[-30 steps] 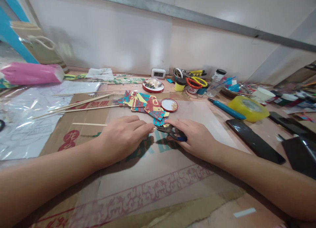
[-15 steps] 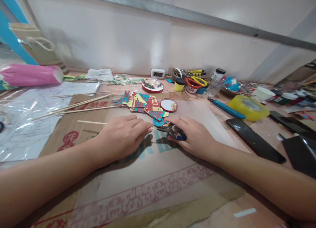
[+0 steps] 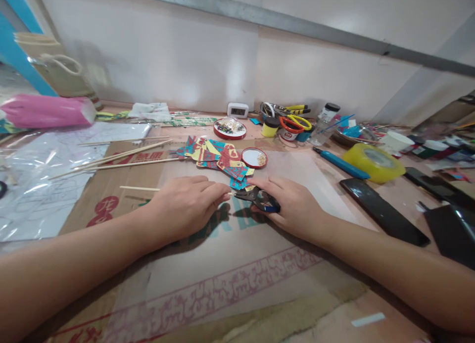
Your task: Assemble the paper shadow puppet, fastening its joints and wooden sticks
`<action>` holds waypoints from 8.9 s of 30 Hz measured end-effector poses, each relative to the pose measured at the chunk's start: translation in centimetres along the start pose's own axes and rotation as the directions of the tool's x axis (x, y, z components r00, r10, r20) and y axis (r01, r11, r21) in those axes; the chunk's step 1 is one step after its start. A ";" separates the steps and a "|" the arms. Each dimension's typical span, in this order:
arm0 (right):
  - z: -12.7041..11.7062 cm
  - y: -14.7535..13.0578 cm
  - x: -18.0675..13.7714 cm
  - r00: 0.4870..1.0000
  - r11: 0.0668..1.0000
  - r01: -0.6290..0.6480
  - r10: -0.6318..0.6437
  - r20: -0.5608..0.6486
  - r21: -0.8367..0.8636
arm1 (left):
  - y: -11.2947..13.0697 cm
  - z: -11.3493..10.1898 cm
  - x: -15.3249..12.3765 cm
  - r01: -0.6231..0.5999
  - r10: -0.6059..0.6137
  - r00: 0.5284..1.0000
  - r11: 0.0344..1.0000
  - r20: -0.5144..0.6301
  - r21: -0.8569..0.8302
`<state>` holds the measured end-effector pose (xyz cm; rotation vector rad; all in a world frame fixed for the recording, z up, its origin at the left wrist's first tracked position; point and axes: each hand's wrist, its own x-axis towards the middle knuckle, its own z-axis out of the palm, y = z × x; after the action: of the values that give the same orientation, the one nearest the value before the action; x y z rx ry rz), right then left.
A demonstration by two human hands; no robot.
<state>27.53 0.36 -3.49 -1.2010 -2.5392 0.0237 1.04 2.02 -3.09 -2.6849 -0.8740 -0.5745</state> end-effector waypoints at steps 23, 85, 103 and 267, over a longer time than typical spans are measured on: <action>-0.1 -0.1 0.0 0.998 0.998 -0.033 0.030 0.050 0.060 | -0.1 -0.7 -0.2 -0.151 0.152 0.981 0.988 -0.117 0.014; -0.4 -0.2 0.0 0.997 0.997 -0.040 0.035 0.075 0.062 | 0.1 -1.1 -0.5 -0.190 0.197 0.977 0.978 -0.080 0.092; 0.0 -0.2 0.1 1.000 1.000 -0.021 0.021 -0.011 -0.008 | 0.2 0.2 0.1 0.003 -0.003 0.998 1.000 0.063 -0.001; -0.2 -0.6 -0.2 0.999 0.998 0.027 -0.026 0.029 -0.063 | 0.7 -0.3 0.1 -0.024 0.015 0.994 0.996 -0.104 -0.084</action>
<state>27.21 -0.20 -3.30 -1.1986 -2.5985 -0.0472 1.44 1.42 -2.89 -2.7078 -0.8123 -0.7557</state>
